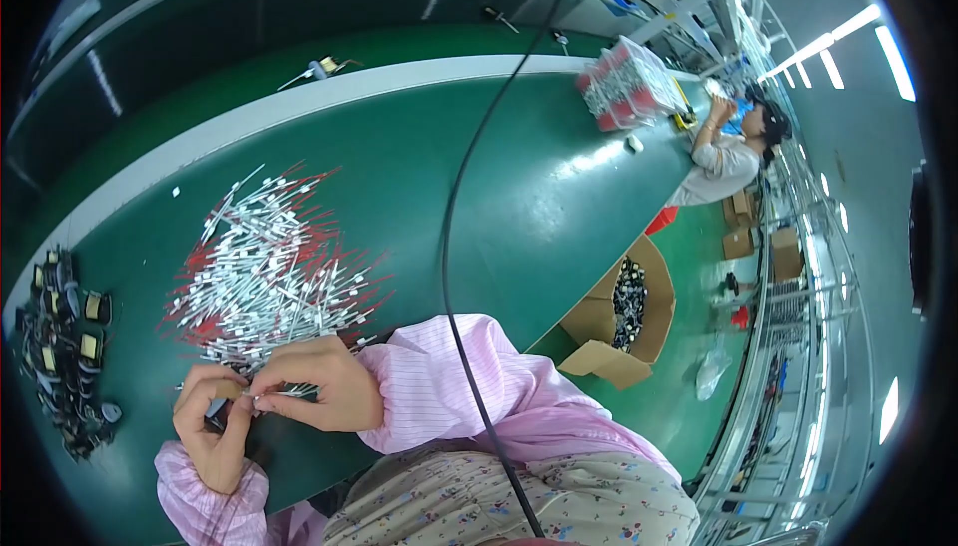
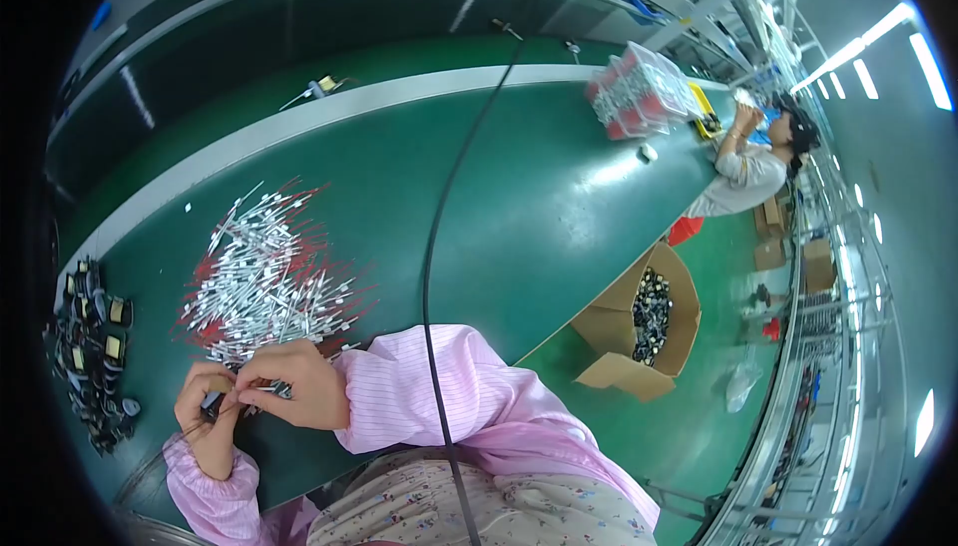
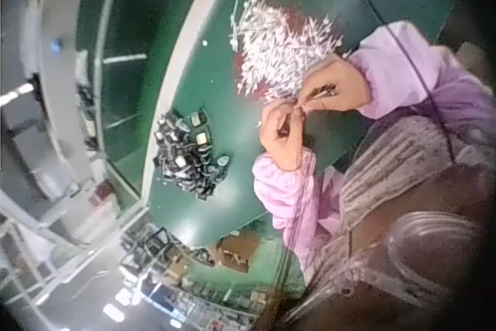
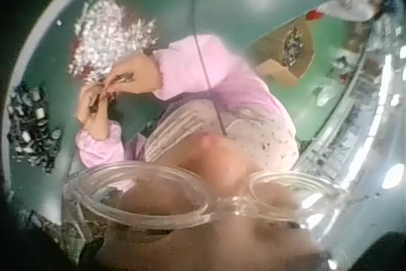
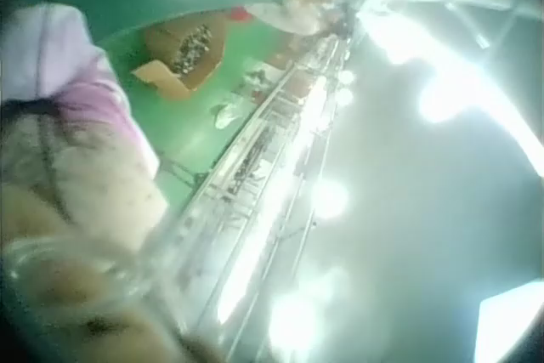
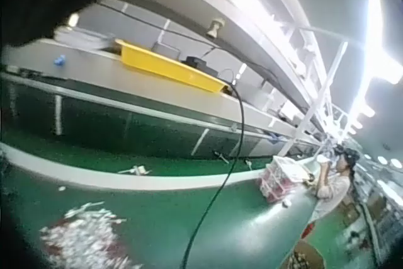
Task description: The person assembles wires and connectors into a small electronic housing unit on a factory production line, using an assembly fixture to hold the housing steady.
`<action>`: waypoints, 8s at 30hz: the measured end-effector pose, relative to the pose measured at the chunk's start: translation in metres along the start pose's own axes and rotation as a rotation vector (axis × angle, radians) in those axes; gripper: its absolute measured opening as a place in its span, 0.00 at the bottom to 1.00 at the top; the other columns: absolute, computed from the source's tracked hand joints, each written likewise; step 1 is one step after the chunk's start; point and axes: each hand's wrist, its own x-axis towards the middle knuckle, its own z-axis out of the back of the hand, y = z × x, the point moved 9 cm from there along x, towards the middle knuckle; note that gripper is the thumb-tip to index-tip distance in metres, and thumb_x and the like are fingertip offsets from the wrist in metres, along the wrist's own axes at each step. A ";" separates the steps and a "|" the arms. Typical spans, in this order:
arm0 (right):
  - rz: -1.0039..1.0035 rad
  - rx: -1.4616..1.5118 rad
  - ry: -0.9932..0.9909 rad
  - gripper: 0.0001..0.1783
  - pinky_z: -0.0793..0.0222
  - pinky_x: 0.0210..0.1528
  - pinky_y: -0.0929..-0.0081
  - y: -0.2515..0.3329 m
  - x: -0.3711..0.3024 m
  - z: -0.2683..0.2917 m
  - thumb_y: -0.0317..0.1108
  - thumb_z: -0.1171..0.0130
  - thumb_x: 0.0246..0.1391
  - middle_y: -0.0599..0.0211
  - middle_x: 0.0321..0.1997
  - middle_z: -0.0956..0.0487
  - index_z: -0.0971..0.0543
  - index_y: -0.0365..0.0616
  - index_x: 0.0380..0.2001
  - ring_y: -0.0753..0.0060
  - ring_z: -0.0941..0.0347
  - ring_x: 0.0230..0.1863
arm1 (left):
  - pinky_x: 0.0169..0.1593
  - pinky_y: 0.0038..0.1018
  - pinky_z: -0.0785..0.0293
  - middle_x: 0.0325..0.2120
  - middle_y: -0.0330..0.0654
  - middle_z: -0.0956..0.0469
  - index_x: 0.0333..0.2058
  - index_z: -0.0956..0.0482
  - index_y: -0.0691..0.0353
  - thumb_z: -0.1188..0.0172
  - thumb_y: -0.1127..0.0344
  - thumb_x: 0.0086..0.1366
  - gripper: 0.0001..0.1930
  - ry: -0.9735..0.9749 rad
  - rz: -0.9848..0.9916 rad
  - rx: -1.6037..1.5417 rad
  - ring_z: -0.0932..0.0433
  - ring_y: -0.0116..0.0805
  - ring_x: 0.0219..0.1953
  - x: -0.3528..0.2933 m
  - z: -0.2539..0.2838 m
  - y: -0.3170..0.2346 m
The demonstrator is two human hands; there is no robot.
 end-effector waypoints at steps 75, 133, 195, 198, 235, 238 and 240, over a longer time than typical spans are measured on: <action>-0.316 0.328 0.010 0.10 0.27 0.47 0.72 -0.021 -0.002 0.006 0.13 0.43 0.45 0.52 0.41 0.24 0.25 0.33 0.32 0.65 0.25 0.44 | 0.45 0.32 0.24 0.45 0.58 0.24 0.40 0.30 0.68 0.34 0.80 0.51 0.18 -0.062 -0.203 -0.135 0.21 0.47 0.45 -0.008 -0.013 0.005; -0.098 -0.204 -0.064 0.10 0.29 0.24 0.78 -0.003 0.001 0.006 0.17 0.37 0.34 0.63 0.29 0.22 0.26 0.38 0.22 0.70 0.24 0.23 | 0.39 0.34 0.25 0.42 0.55 0.23 0.39 0.29 0.68 0.32 0.81 0.43 0.22 -0.056 -0.380 0.179 0.22 0.50 0.38 -0.005 -0.017 -0.009; -0.317 0.294 -0.009 0.07 0.29 0.38 0.73 -0.019 0.007 0.024 0.16 0.41 0.48 0.57 0.34 0.22 0.23 0.36 0.32 0.67 0.25 0.36 | 0.38 0.29 0.29 0.29 0.49 0.25 0.29 0.25 0.70 0.42 0.80 0.53 0.04 -0.016 -0.085 0.056 0.25 0.40 0.31 0.002 0.000 -0.010; -0.302 0.380 -0.087 0.08 0.31 0.42 0.75 -0.030 0.002 0.024 0.13 0.44 0.48 0.56 0.36 0.22 0.24 0.34 0.33 0.68 0.26 0.39 | 0.46 0.31 0.30 0.38 0.51 0.25 0.43 0.26 0.70 0.38 0.77 0.54 0.16 0.097 -0.122 -0.026 0.25 0.45 0.41 0.005 -0.010 -0.002; -0.060 -0.127 -0.018 0.09 0.28 0.28 0.78 -0.001 0.000 0.010 0.18 0.35 0.37 0.58 0.30 0.22 0.24 0.35 0.24 0.70 0.24 0.26 | 0.44 0.34 0.25 0.44 0.58 0.24 0.42 0.30 0.69 0.31 0.78 0.48 0.22 -0.027 -0.328 -0.086 0.22 0.49 0.44 -0.009 -0.026 0.007; -0.066 -0.098 -0.021 0.09 0.28 0.28 0.78 -0.003 -0.001 0.009 0.18 0.34 0.37 0.59 0.30 0.22 0.24 0.35 0.24 0.70 0.23 0.26 | 0.44 0.35 0.25 0.43 0.58 0.24 0.42 0.30 0.69 0.31 0.78 0.48 0.22 -0.027 -0.325 -0.091 0.22 0.50 0.44 -0.010 -0.026 0.007; -0.066 -0.102 -0.024 0.09 0.28 0.28 0.78 -0.003 -0.001 0.009 0.18 0.34 0.37 0.59 0.30 0.22 0.24 0.35 0.24 0.70 0.23 0.26 | 0.44 0.35 0.25 0.43 0.58 0.23 0.42 0.30 0.69 0.31 0.78 0.48 0.22 -0.027 -0.323 -0.102 0.22 0.50 0.43 -0.009 -0.025 0.006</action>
